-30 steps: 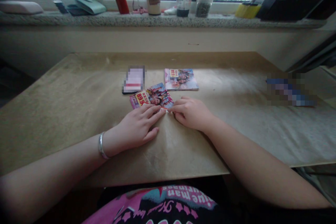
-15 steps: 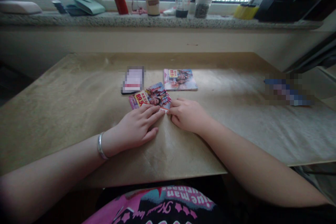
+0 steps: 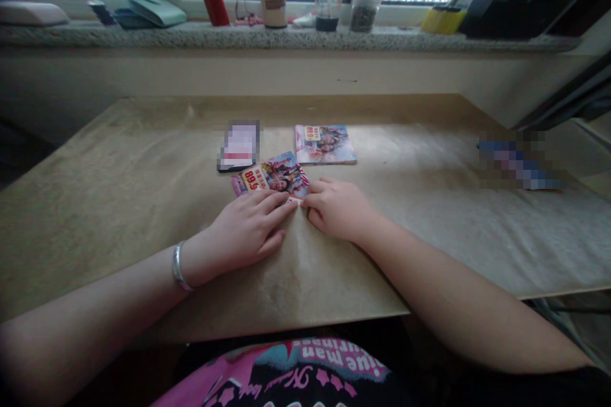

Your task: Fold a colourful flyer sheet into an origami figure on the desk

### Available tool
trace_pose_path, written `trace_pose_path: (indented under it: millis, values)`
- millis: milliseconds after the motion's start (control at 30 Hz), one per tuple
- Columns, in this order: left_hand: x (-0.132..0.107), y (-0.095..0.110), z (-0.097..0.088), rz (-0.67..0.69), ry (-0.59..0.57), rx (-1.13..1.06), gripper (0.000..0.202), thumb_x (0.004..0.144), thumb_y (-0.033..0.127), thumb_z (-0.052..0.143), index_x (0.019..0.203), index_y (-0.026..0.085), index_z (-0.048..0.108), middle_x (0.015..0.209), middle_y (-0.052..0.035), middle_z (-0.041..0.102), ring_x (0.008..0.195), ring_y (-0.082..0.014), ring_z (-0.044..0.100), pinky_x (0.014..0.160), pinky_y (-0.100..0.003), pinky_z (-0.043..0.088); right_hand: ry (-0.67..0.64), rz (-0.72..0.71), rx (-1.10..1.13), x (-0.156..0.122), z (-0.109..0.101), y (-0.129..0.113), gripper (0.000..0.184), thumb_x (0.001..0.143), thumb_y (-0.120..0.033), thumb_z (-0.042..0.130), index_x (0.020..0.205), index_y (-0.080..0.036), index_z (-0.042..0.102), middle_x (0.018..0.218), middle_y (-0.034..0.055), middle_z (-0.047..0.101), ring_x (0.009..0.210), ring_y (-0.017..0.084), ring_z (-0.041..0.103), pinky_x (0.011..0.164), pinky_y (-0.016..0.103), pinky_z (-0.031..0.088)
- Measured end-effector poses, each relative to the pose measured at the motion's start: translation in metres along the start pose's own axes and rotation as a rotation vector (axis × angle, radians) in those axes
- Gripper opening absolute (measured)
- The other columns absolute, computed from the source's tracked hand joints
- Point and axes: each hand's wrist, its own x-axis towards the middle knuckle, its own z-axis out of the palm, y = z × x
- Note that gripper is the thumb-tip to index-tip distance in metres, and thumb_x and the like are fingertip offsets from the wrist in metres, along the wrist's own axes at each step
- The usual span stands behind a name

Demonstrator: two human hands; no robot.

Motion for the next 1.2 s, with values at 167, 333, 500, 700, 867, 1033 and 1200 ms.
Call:
trace_pose_path:
  millis: [167,333,500,700,867,1033,1200]
  values:
    - [-0.002,-0.003,-0.003,0.005,0.022,-0.003,0.04,0.09,0.028,0.045,0.126,0.014,0.058,0.129,-0.0092,0.06,0.115,-0.027,0.054,0.105,-0.044,0.04,0.011,0.027,0.058,0.0,0.001,0.002,0.026,0.084,-0.019,0.05,0.091,-0.023,0.074,0.093,0.0037,0.069,0.088,0.019,0.06,0.073,0.029,0.043]
    - [-0.007,-0.006,-0.009,-0.01,0.047,0.003,0.039,0.086,0.025,0.049,0.12,0.013,0.062,0.127,-0.0092,0.062,0.116,-0.027,0.056,0.109,-0.046,0.037,0.003,0.041,0.056,0.0,-0.001,0.0,0.026,0.084,-0.021,0.05,0.093,-0.023,0.075,0.094,0.0042,0.069,0.088,0.02,0.061,0.072,0.03,0.043]
    - [-0.009,-0.008,-0.017,-0.048,0.006,0.013,0.034,0.083,0.023,0.051,0.111,0.012,0.067,0.117,-0.0115,0.066,0.111,-0.0272,0.059,0.101,-0.045,0.044,0.004,0.037,0.052,0.0,0.001,0.0,0.027,0.084,-0.021,0.05,0.095,-0.024,0.075,0.095,0.0048,0.069,0.09,0.02,0.06,0.073,0.03,0.043]
    - [-0.011,-0.007,-0.02,-0.093,-0.039,0.028,0.032,0.083,0.021,0.051,0.109,0.012,0.068,0.11,-0.0124,0.067,0.105,-0.028,0.061,0.091,-0.044,0.049,0.013,0.027,0.048,0.0,0.002,0.001,0.026,0.084,-0.021,0.051,0.094,-0.024,0.075,0.094,0.0046,0.068,0.089,0.02,0.059,0.073,0.031,0.044]
    - [-0.012,-0.005,-0.02,-0.096,-0.04,0.078,0.031,0.084,0.021,0.048,0.106,0.012,0.068,0.104,-0.0115,0.067,0.097,-0.0281,0.061,0.085,-0.043,0.05,0.02,0.025,0.055,0.0,0.002,0.001,0.026,0.083,-0.02,0.051,0.094,-0.024,0.075,0.093,0.0044,0.068,0.089,0.02,0.059,0.073,0.03,0.043]
    - [-0.013,-0.013,-0.023,-0.074,-0.062,0.08,0.028,0.082,0.021,0.049,0.097,0.014,0.071,0.095,-0.0102,0.066,0.089,-0.026,0.062,0.08,-0.04,0.05,0.028,0.028,0.059,0.0,0.003,0.001,0.026,0.083,-0.02,0.051,0.094,-0.025,0.075,0.094,0.0038,0.069,0.09,0.02,0.059,0.072,0.03,0.043]
    - [-0.018,-0.029,-0.029,0.021,-0.101,0.074,0.027,0.084,0.021,0.048,0.094,0.017,0.072,0.093,-0.008,0.066,0.084,-0.0225,0.062,0.077,-0.037,0.05,0.04,0.025,0.069,-0.001,0.003,0.002,0.026,0.083,-0.02,0.051,0.092,-0.024,0.075,0.094,0.0034,0.069,0.088,0.019,0.06,0.07,0.03,0.043]
